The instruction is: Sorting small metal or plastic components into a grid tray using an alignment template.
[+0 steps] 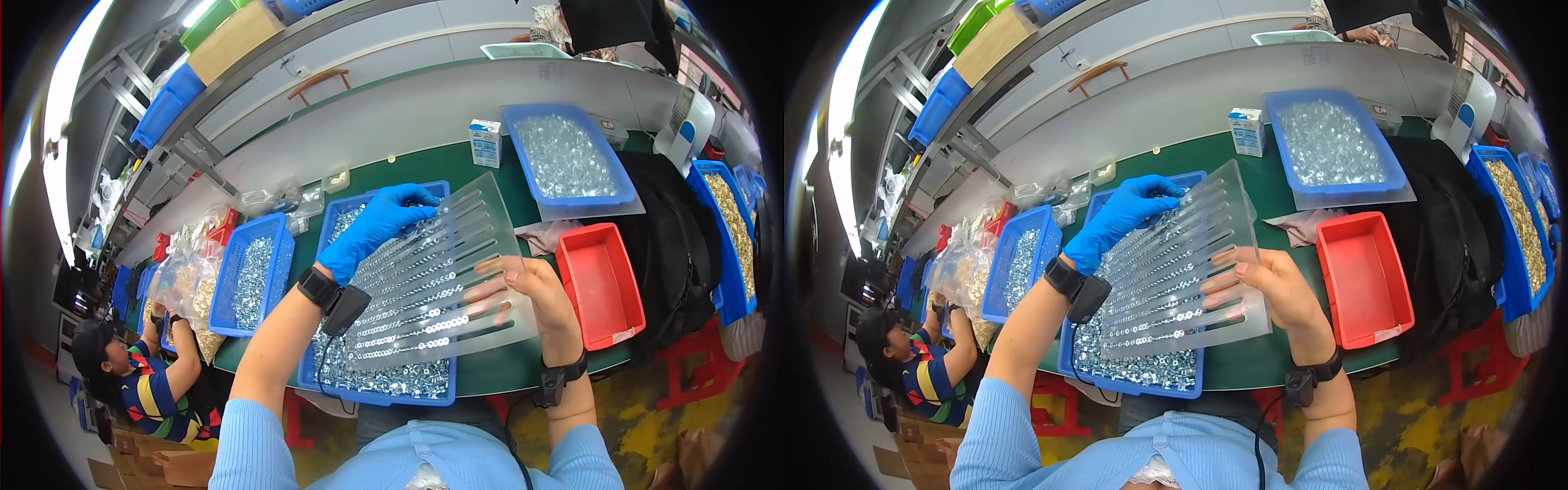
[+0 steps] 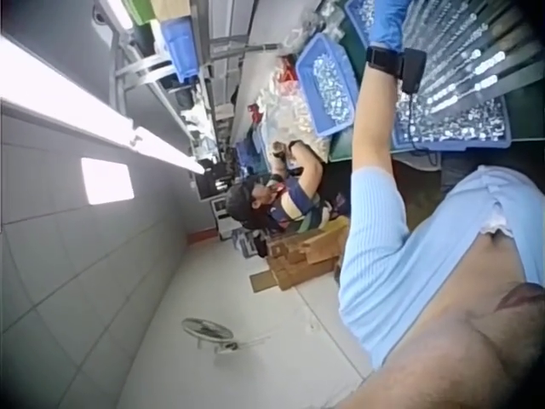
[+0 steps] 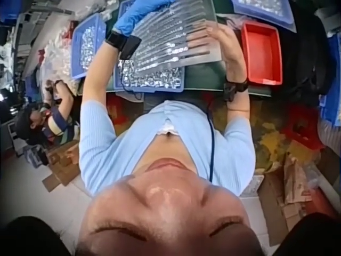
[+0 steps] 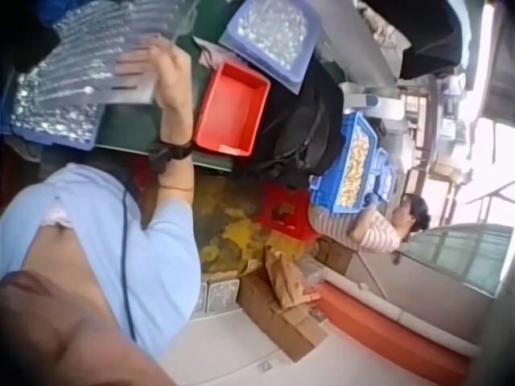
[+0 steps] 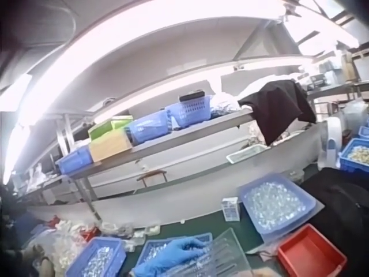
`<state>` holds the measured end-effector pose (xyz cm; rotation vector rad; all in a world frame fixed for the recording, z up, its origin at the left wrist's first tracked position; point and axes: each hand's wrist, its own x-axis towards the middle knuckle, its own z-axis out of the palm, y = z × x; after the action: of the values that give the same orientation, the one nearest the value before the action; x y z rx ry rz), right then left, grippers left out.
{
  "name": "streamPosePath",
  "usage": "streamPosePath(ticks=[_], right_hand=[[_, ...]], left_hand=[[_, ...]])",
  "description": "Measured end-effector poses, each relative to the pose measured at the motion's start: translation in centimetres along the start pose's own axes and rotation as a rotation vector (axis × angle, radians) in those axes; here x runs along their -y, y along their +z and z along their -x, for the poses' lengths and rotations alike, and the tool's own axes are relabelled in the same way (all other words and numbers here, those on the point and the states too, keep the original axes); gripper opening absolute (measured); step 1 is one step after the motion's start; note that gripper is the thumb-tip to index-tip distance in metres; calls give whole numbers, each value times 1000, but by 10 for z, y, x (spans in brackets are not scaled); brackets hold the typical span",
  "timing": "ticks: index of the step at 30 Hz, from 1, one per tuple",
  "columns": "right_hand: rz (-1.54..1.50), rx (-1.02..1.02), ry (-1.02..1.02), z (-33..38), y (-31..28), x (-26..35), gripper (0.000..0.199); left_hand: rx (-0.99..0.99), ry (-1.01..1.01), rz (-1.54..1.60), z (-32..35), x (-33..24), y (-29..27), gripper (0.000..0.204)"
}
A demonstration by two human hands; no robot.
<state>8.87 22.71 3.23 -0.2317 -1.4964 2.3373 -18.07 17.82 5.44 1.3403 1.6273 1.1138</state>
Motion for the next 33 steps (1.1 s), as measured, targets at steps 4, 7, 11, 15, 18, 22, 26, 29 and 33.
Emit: streamPosePath(ticks=[4, 7, 11, 15, 18, 22, 26, 29, 33], right_hand=[[4, 1, 4, -2, 1, 1, 42], [3, 14, 14, 0, 2, 1, 42], [-5, -21, 15, -2, 2, 1, 42], [-21, -33, 5, -2, 1, 0, 42], [7, -66, 23, -2, 4, 0, 44], [15, -57, -2, -2, 4, 0, 45], [125, -126, -39, -1, 9, 0, 55], [92, -97, -24, -6, 6, -2, 51], [103, -99, -16, -4, 8, -1, 49]], left_hand=[[-33, -149, -29, 6, 3, -16, 25], [-46, -109, -7, 5, 3, -6, 26], [-86, 97, -14, -8, -9, 20, 25], [-57, 244, -50, -15, -7, 22, 26], [-137, 33, 63, 2, -3, 15, 27], [-251, -99, 221, 4, 15, 1, 27], [-333, 19, 690, -7, 10, 16, 28], [-431, 101, 802, -23, -1, 38, 33], [-417, 102, 984, -39, -4, 49, 32]])
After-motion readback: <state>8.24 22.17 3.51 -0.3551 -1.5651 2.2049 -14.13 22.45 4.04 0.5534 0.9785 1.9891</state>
